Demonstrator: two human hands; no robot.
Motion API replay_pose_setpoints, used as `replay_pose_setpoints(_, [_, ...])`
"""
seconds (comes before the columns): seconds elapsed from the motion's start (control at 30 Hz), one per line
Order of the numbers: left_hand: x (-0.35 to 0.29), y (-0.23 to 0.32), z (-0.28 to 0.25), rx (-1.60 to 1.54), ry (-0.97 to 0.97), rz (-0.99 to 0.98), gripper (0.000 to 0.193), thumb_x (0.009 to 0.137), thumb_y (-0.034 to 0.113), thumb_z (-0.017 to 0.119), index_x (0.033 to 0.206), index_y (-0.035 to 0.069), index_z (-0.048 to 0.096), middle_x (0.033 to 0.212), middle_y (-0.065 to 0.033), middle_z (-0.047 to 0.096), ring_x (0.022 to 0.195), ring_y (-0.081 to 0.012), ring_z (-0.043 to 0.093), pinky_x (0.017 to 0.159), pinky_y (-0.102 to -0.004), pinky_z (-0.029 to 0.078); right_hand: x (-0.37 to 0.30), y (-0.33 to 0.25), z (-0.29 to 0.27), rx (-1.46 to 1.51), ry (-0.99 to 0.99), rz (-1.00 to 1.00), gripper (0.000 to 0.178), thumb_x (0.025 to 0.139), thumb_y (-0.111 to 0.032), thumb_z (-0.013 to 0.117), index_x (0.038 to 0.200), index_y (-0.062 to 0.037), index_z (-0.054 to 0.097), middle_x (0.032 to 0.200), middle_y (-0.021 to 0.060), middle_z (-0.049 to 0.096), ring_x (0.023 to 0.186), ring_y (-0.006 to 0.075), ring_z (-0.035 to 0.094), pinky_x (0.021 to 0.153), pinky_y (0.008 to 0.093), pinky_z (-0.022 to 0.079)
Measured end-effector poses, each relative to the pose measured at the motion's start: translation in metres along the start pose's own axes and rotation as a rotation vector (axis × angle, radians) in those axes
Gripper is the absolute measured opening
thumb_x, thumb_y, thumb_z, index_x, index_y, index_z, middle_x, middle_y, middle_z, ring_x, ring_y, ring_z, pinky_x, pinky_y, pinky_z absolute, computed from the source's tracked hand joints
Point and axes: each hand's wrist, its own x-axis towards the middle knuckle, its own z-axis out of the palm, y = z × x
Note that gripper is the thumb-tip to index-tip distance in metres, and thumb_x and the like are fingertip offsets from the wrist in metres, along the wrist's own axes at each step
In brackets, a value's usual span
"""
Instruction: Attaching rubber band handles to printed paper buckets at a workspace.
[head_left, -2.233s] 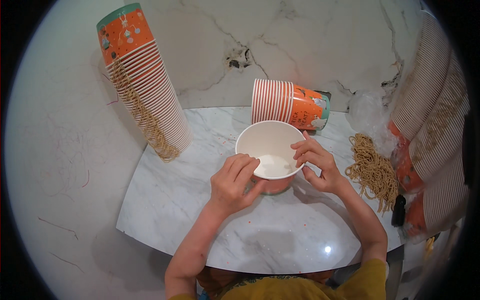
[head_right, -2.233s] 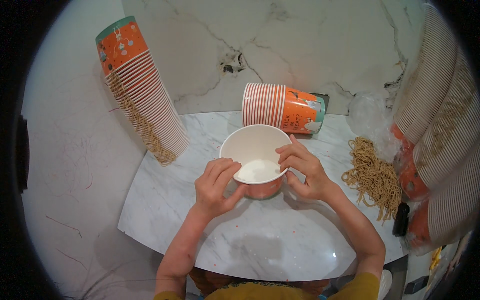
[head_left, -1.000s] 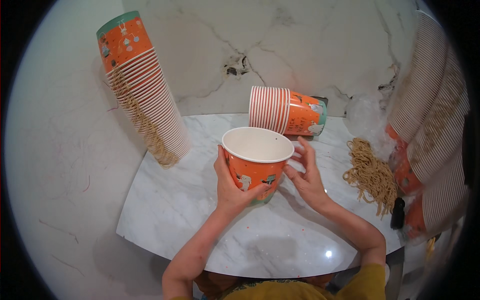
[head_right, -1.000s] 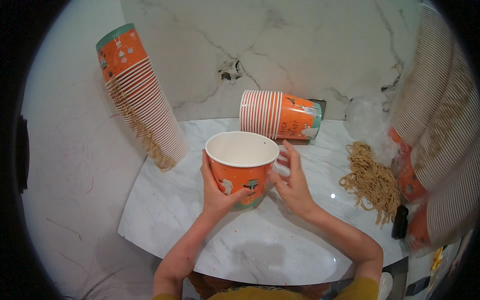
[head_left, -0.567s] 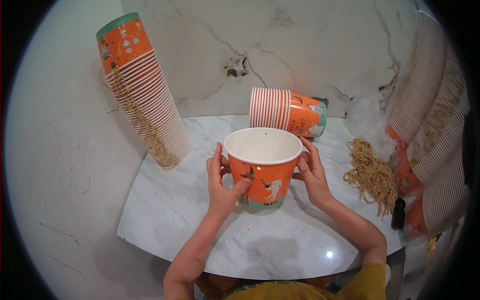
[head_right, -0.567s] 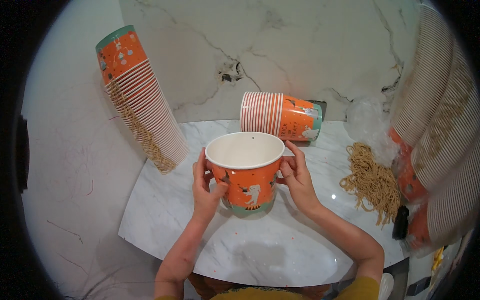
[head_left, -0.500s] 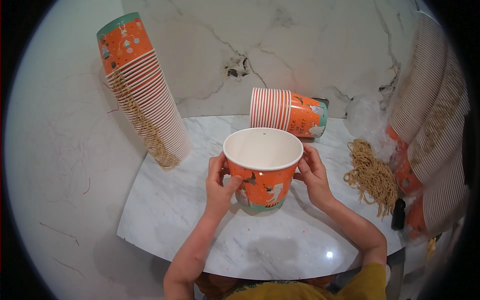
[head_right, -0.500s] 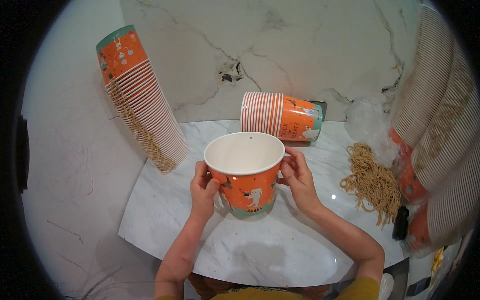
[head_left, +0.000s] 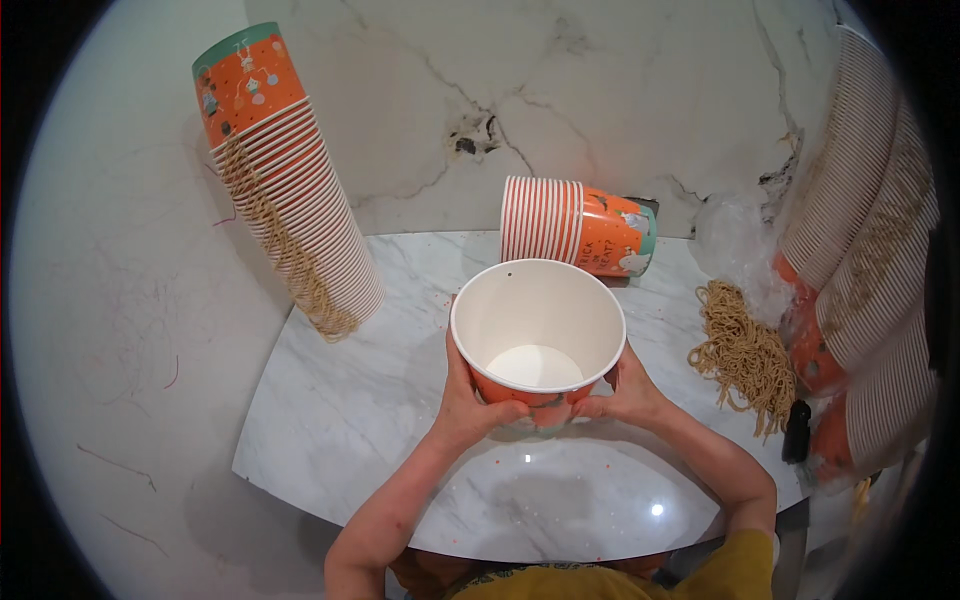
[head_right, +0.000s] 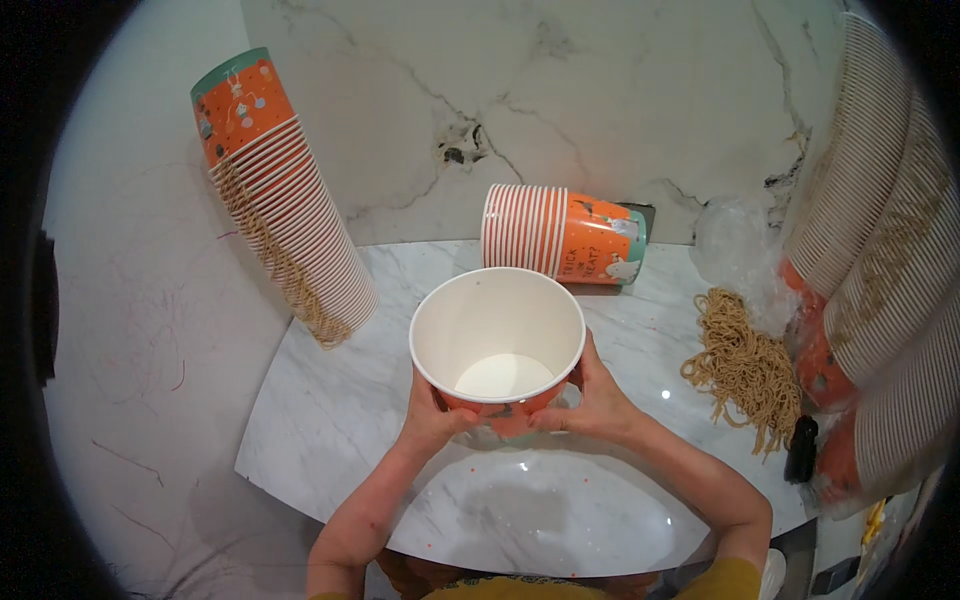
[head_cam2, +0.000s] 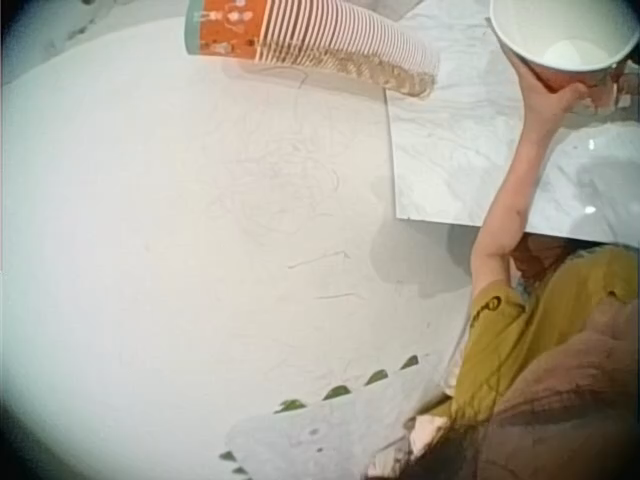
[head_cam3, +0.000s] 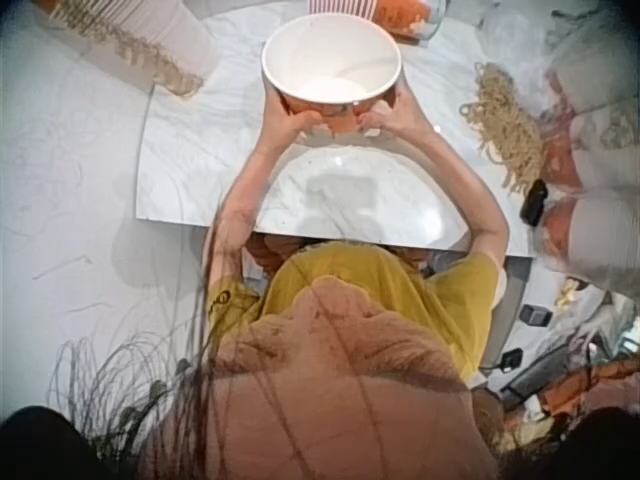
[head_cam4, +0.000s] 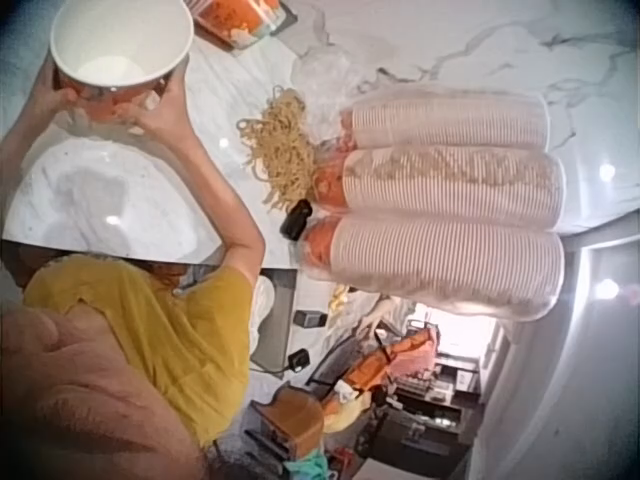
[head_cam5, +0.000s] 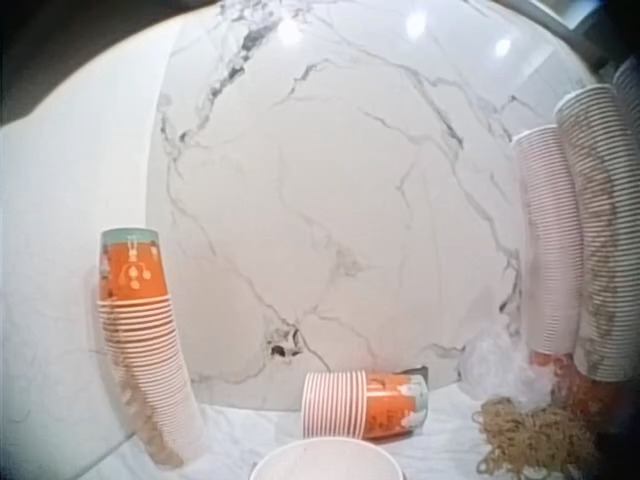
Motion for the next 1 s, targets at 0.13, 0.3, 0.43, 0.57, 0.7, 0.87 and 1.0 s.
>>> replay_pose_setpoints(0.13, [0.003, 0.002, -0.001, 0.014, -0.017, -0.069, 0.127, 0.063, 0.029, 0.096, 0.156, 0.006, 0.013, 0.149, -0.0132, 0.039, 0.138, -0.0266, 0.044, 0.113, -0.0416, 0.042, -0.001, 0.004, 0.000, 0.015, -0.005, 0.107, 0.131, 0.068, -0.040, 0.095, 0.160, -0.0070, 0.008, 0.156, 0.0141, 0.033, 0.144, 0.0278, 0.040, 0.119, 0.0463, 0.036])
replay_pose_setpoints(0.3, [0.001, 0.002, 0.001, 0.026, 0.040, -0.057, 0.122, 0.062, 0.024, 0.095, 0.154, 0.005, 0.017, 0.147, -0.0134, 0.041, 0.136, -0.0261, 0.046, 0.112, -0.0411, 0.043, -0.002, 0.011, 0.002, 0.054, 0.014, 0.095, 0.132, 0.069, -0.041, 0.094, 0.161, -0.0054, 0.006, 0.157, 0.0152, 0.032, 0.145, 0.0280, 0.038, 0.119, 0.0462, 0.036])
replay_pose_setpoints(0.43, [0.002, 0.003, -0.003, 0.097, 0.060, 0.043, 0.126, 0.060, 0.021, 0.096, 0.155, 0.005, 0.015, 0.148, -0.0146, 0.041, 0.137, -0.0276, 0.046, 0.111, -0.0426, 0.044, 0.003, 0.007, -0.001, -0.131, 0.002, -0.010, 0.130, 0.072, -0.037, 0.093, 0.162, -0.0104, 0.003, 0.160, 0.0160, 0.028, 0.146, 0.0295, 0.037, 0.118, 0.0480, 0.037])
replay_pose_setpoints(0.57, [0.008, 0.002, -0.008, 0.221, 0.074, 0.223, 0.131, 0.061, 0.021, 0.096, 0.158, 0.004, 0.010, 0.151, -0.0164, 0.038, 0.138, -0.0294, 0.046, 0.111, -0.0440, 0.045, 0.004, -0.010, 0.009, -0.113, 0.100, -0.088, 0.128, 0.076, -0.030, 0.090, 0.164, -0.0199, -0.003, 0.164, 0.0159, 0.019, 0.148, 0.0336, 0.034, 0.113, 0.0510, 0.044])
replay_pose_setpoints(0.7, [0.011, -0.002, -0.001, 0.318, 0.168, 0.226, 0.135, 0.065, 0.023, 0.096, 0.160, 0.003, 0.002, 0.154, -0.0183, 0.032, 0.141, -0.0305, 0.043, 0.113, -0.0454, 0.042, 0.001, -0.017, 0.011, -0.068, 0.076, -0.087, 0.120, 0.081, -0.027, 0.087, 0.165, -0.0223, 0.001, 0.163, 0.0154, 0.018, 0.146, 0.0347, 0.036, 0.108, 0.0507, 0.048])
replay_pose_setpoints(0.87, [0.006, -0.015, 0.015, 0.294, 0.131, 0.092, 0.131, 0.070, 0.030, 0.092, 0.160, 0.000, 0.000, 0.155, -0.0178, 0.025, 0.145, -0.0313, 0.034, 0.118, -0.0461, 0.036, 0.003, -0.004, 0.003, -0.407, 0.129, -0.184, 0.093, 0.088, -0.022, 0.079, 0.162, -0.0194, 0.023, 0.152, 0.0121, 0.035, 0.134, 0.0321, 0.049, 0.100, 0.0458, 0.056])
replay_pose_setpoints(1.0, [0.004, -0.014, 0.017, 0.377, 0.113, 0.041, 0.130, 0.072, 0.031, 0.090, 0.160, 0.001, -0.001, 0.152, -0.0169, 0.024, 0.145, -0.0317, 0.031, 0.118, -0.0471, 0.035, 0.007, -0.017, -0.003, -0.413, 0.183, -0.179, 0.093, 0.086, -0.022, 0.080, 0.162, -0.0178, 0.024, 0.150, 0.0127, 0.038, 0.132, 0.0308, 0.052, 0.096, 0.0426, 0.060])
